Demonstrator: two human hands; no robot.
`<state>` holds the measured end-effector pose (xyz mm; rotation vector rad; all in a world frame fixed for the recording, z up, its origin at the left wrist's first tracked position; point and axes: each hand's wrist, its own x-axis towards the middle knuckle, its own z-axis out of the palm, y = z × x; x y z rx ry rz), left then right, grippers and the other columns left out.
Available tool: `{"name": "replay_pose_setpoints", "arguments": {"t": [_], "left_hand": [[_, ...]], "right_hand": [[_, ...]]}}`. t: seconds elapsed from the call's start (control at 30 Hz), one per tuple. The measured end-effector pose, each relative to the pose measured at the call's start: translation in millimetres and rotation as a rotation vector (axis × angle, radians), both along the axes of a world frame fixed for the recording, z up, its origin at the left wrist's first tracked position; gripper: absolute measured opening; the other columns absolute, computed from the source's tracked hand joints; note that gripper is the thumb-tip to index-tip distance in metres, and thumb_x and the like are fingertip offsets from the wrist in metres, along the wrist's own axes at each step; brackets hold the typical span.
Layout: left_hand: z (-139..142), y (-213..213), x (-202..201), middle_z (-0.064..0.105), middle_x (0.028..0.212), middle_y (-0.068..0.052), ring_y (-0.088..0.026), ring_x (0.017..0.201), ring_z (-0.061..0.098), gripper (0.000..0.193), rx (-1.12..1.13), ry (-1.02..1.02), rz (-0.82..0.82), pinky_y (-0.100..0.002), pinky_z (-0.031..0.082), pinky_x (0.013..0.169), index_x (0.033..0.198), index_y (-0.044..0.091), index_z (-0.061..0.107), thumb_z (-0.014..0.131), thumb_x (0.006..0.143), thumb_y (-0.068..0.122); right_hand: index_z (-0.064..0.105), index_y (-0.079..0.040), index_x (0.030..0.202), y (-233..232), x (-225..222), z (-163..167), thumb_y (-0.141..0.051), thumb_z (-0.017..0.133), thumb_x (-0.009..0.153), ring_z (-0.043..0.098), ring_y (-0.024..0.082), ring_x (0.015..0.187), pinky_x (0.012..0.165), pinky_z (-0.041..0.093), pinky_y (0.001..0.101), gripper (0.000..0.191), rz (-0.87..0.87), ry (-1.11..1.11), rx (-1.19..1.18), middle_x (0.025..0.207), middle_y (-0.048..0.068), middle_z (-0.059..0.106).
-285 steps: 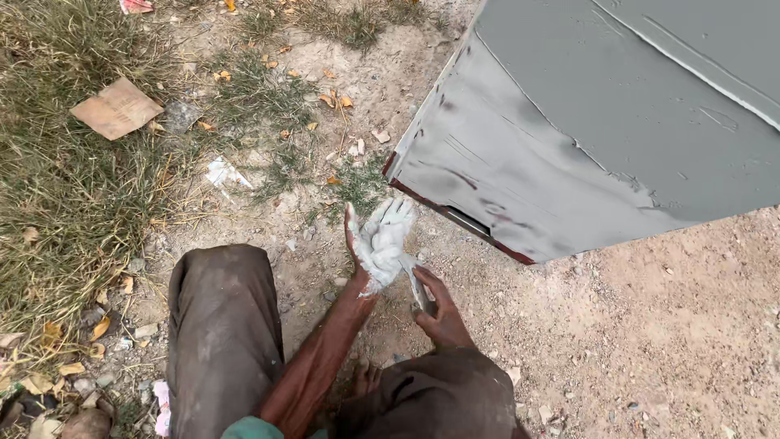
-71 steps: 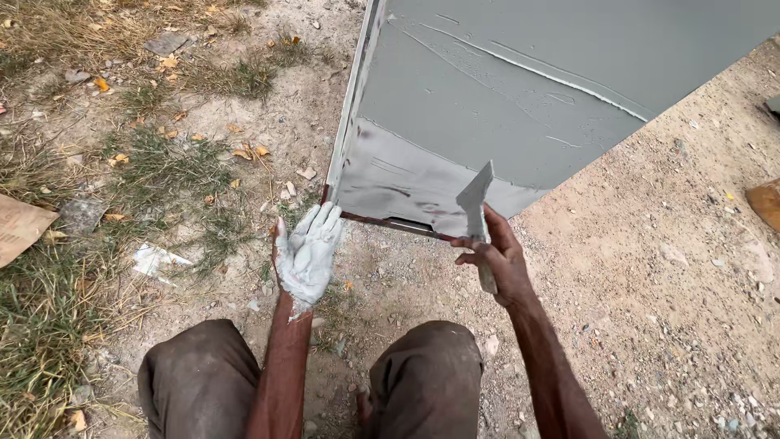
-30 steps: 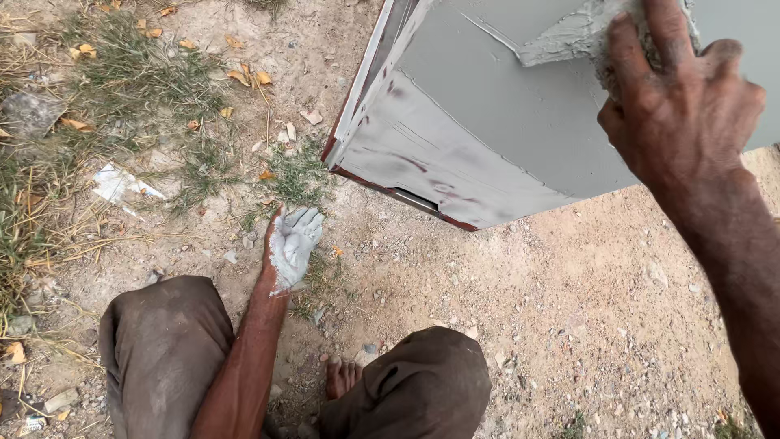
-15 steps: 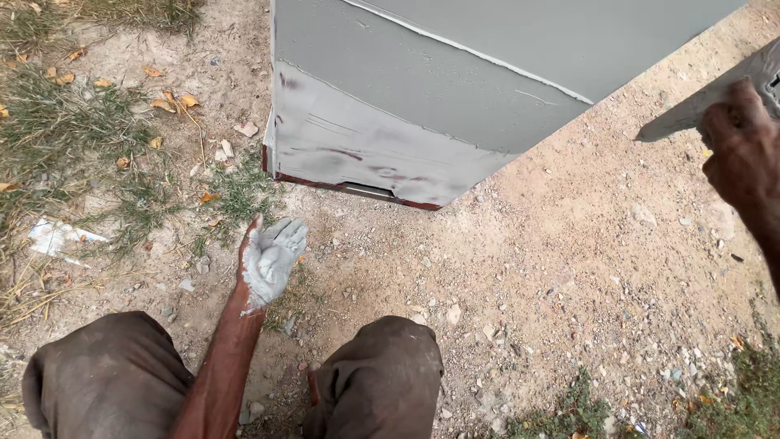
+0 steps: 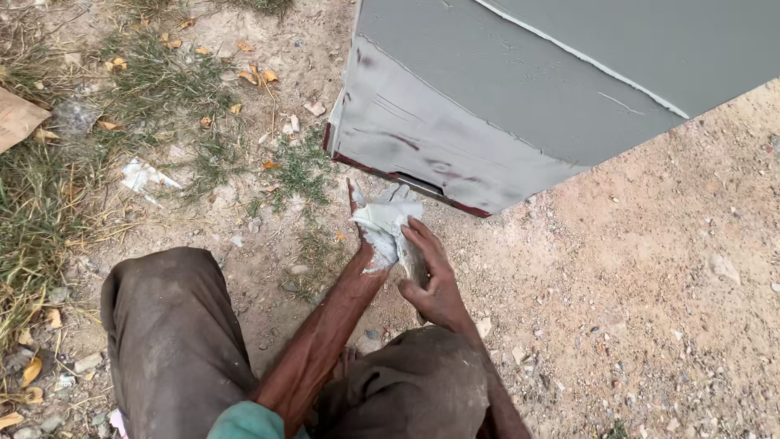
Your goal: The person sits on the ground next to a gray metal cabinet and applies gray putty to its surface using a small hand trowel, spreading the compound over worn and patched areas and reloading putty onto the trowel by hand. At the end the person stands up and walks away from the cabinet.
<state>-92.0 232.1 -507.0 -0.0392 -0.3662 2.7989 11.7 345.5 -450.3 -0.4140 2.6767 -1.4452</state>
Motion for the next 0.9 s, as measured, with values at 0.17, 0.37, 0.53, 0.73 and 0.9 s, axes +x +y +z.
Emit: {"name": "replay_pose_setpoints", "arguments": {"t": [0.17, 0.37, 0.53, 0.73, 0.9], "left_hand": [[-14.4, -68.1, 16.6, 0.035, 0.161, -0.026, -0.038, 0.146, 0.038, 0.097, -0.255, -0.143, 0.198, -0.047, 0.030, 0.122, 0.155, -0.009, 0.029, 0.050, 0.096, 0.065], [0.9, -114.9, -10.2, 0.036, 0.162, -0.024, -0.034, 0.151, 0.039, 0.105, -0.553, 0.002, 0.050, -0.046, 0.031, 0.127, 0.156, -0.007, 0.027, 0.053, 0.089, 0.070], [-10.5, -95.5, -24.1, 0.036, 0.162, -0.025, -0.034, 0.151, 0.038, 0.108, -0.862, 0.235, -0.257, -0.045, 0.030, 0.126, 0.156, -0.005, 0.025, 0.050, 0.088, 0.074], [-43.5, -76.2, -54.3, 0.032, 0.163, -0.026, -0.035, 0.153, 0.036, 0.107, -1.050, 0.507, -0.423, -0.046, 0.028, 0.126, 0.157, -0.004, 0.023, 0.049, 0.088, 0.074], [-74.1, -93.8, -40.0, 0.029, 0.164, -0.026, -0.036, 0.153, 0.034, 0.107, -1.263, 0.760, -0.702, -0.047, 0.026, 0.126, 0.157, -0.004, 0.022, 0.049, 0.089, 0.074]], "right_hand": [[0.045, -0.018, 0.154, -17.1, 4.4, -28.7, -0.007, 0.063, 0.081, 0.042, 0.031, 0.139, 0.112, 0.043, 0.0438, 0.077, 0.016, -0.300, -0.146, 0.165, 0.010, 0.034], [0.037, -0.027, 0.159, 22.8, -16.2, -61.9, -0.013, 0.062, 0.087, 0.060, 0.025, 0.075, 0.053, 0.052, 0.0328, 0.077, -0.184, -0.702, -0.280, 0.137, 0.012, 0.054], [0.017, -0.031, 0.160, 21.9, -21.8, -72.2, -0.021, 0.051, 0.094, 0.058, 0.022, 0.064, 0.041, 0.048, 0.0293, 0.075, -0.186, -0.852, -1.237, 0.106, 0.012, 0.057], [0.039, -0.007, 0.148, 5.7, -1.8, -56.8, -0.044, 0.057, 0.100, 0.049, 0.017, 0.051, 0.042, 0.046, 0.0282, 0.063, 0.327, -1.494, -1.623, 0.079, 0.013, 0.053], [0.044, -0.002, 0.150, -13.8, 6.5, -29.3, -0.047, 0.058, 0.099, 0.052, 0.017, 0.054, 0.046, 0.050, 0.0273, 0.070, 0.360, -1.228, -1.821, 0.084, 0.016, 0.057]]}}
